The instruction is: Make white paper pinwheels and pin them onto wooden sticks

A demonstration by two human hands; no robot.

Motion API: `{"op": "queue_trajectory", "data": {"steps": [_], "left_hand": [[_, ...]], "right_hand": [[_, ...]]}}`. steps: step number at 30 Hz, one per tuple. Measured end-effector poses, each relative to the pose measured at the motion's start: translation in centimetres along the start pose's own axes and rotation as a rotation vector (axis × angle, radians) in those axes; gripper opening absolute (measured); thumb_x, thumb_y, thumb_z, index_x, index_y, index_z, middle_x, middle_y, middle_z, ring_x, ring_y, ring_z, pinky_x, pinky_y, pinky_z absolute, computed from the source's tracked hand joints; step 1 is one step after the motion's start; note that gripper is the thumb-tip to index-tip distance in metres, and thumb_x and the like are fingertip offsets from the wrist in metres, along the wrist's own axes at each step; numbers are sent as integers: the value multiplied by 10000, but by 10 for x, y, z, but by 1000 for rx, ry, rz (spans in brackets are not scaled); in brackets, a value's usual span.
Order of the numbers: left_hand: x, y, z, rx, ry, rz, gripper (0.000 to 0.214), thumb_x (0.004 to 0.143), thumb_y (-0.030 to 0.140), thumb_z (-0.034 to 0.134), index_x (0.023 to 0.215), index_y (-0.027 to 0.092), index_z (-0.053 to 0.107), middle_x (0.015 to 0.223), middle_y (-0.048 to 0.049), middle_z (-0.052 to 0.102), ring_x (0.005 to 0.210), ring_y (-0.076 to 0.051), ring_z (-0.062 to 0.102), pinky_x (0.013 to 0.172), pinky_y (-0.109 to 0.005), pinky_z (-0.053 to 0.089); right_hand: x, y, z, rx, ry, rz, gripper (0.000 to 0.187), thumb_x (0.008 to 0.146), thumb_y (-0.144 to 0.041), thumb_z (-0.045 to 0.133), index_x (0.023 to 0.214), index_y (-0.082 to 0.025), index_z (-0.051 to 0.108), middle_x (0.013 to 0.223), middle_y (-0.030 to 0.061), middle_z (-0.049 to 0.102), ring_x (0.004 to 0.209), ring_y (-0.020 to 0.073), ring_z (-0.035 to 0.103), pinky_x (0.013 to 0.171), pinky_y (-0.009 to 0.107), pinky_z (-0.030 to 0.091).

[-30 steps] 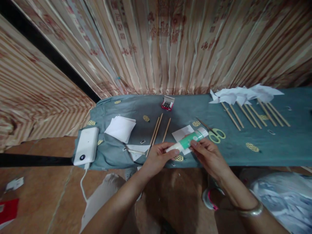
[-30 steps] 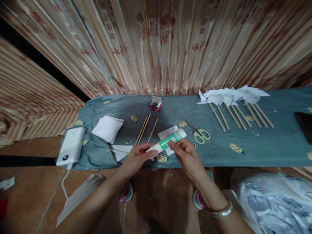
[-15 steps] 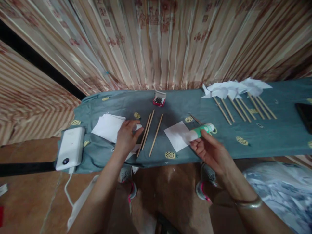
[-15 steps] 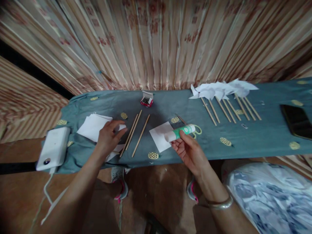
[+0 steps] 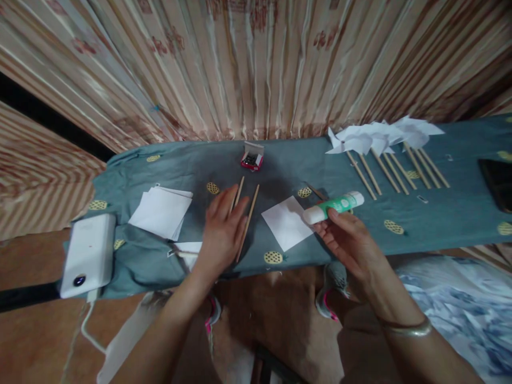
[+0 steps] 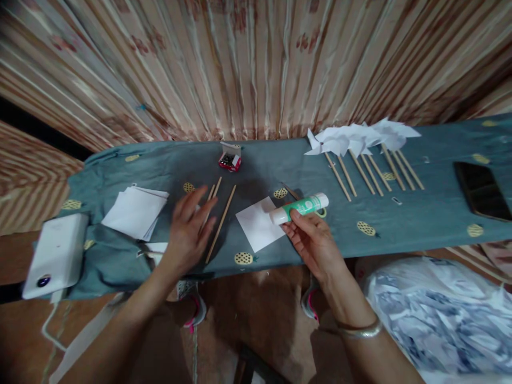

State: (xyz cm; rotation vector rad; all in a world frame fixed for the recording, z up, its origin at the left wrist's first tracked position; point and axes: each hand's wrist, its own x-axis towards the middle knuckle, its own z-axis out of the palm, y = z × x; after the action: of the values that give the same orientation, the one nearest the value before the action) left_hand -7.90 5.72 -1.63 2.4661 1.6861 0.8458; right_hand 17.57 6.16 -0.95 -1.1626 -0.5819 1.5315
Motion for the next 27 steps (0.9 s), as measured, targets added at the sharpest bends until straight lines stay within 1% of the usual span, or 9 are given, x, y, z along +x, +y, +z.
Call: {"op": "queue_trajectory", "data": {"steps": [1, 2, 4, 7, 11, 13, 15, 23, 27], "left_hand": [[-2, 14, 4, -47, -59, 62, 351, 935, 227, 431, 1277, 192, 503, 1431, -121, 446, 1358, -255, 347, 1084, -472, 345], [-5, 26, 8, -86, -150, 107, 356, 938, 233, 433, 1285, 191, 500, 1437, -122, 445, 1380, -251, 319, 1087, -466, 347], [-10, 46, 18, -134, -271, 166, 413, 913, 319, 506, 1303, 184, 493, 1451, -148, 426, 1413, -282, 260, 1089, -498, 335], [-14, 59, 30, -150, -354, 164, 552, 847, 428, 596, 1336, 199, 477, 1488, -170, 368, 1433, -340, 189, 1090, -556, 299], [-16, 58, 38, -148, -389, 149, 544, 858, 478, 559, 1323, 203, 497, 1497, -165, 357, 1431, -349, 191, 1099, -569, 271], [-17, 57, 39, -143, -391, 146, 539, 862, 480, 550, 1325, 210, 495, 1496, -157, 361, 1432, -348, 189, 1100, -567, 271], [-18, 56, 40, -141, -385, 147, 548, 862, 481, 550, 1339, 221, 480, 1498, -149, 358, 1435, -344, 180, 1104, -563, 268], [-18, 57, 39, -132, -406, 146, 550, 862, 481, 549, 1337, 212, 481, 1506, -161, 341, 1433, -342, 184, 1113, -555, 251], [-18, 57, 39, -143, -415, 137, 568, 855, 480, 561, 1343, 201, 476, 1501, -173, 340, 1429, -353, 192, 1124, -548, 232]], "right_hand": [[1, 1, 1, -40, 8, -30, 184, 679, -337, 791, 724, -204, 672, 731, -19, 679, 643, 101, 618, 656, 232, 544], [2, 3, 2, -89, 10, -73, 187, 684, -347, 785, 731, -207, 670, 736, -17, 680, 649, 109, 618, 649, 243, 539], [4, 7, 4, -220, 1, -191, 197, 700, -366, 770, 769, -217, 662, 759, -12, 687, 682, 133, 627, 662, 275, 531], [5, 13, 6, -455, -30, -357, 216, 735, -378, 737, 839, -221, 631, 828, 11, 702, 777, 180, 651, 742, 342, 527], [3, 16, 5, -801, -26, -457, 283, 780, -400, 684, 964, -202, 602, 951, 67, 702, 878, 233, 659, 820, 405, 510], [1, 16, 4, -976, -17, -489, 302, 789, -402, 669, 995, -191, 603, 967, 88, 702, 905, 257, 659, 833, 418, 501], [-2, 15, 4, -1089, -25, -521, 304, 804, -406, 648, 1006, -182, 609, 962, 104, 705, 926, 278, 656, 834, 428, 496], [-2, 19, 7, -1217, -33, -580, 364, 839, -468, 586, 1041, -166, 615, 951, 125, 709, 876, 289, 661, 764, 428, 502], [0, 22, 8, -1284, -14, -603, 389, 839, -515, 561, 1007, -170, 621, 922, 126, 700, 833, 288, 658, 717, 412, 507]]}}
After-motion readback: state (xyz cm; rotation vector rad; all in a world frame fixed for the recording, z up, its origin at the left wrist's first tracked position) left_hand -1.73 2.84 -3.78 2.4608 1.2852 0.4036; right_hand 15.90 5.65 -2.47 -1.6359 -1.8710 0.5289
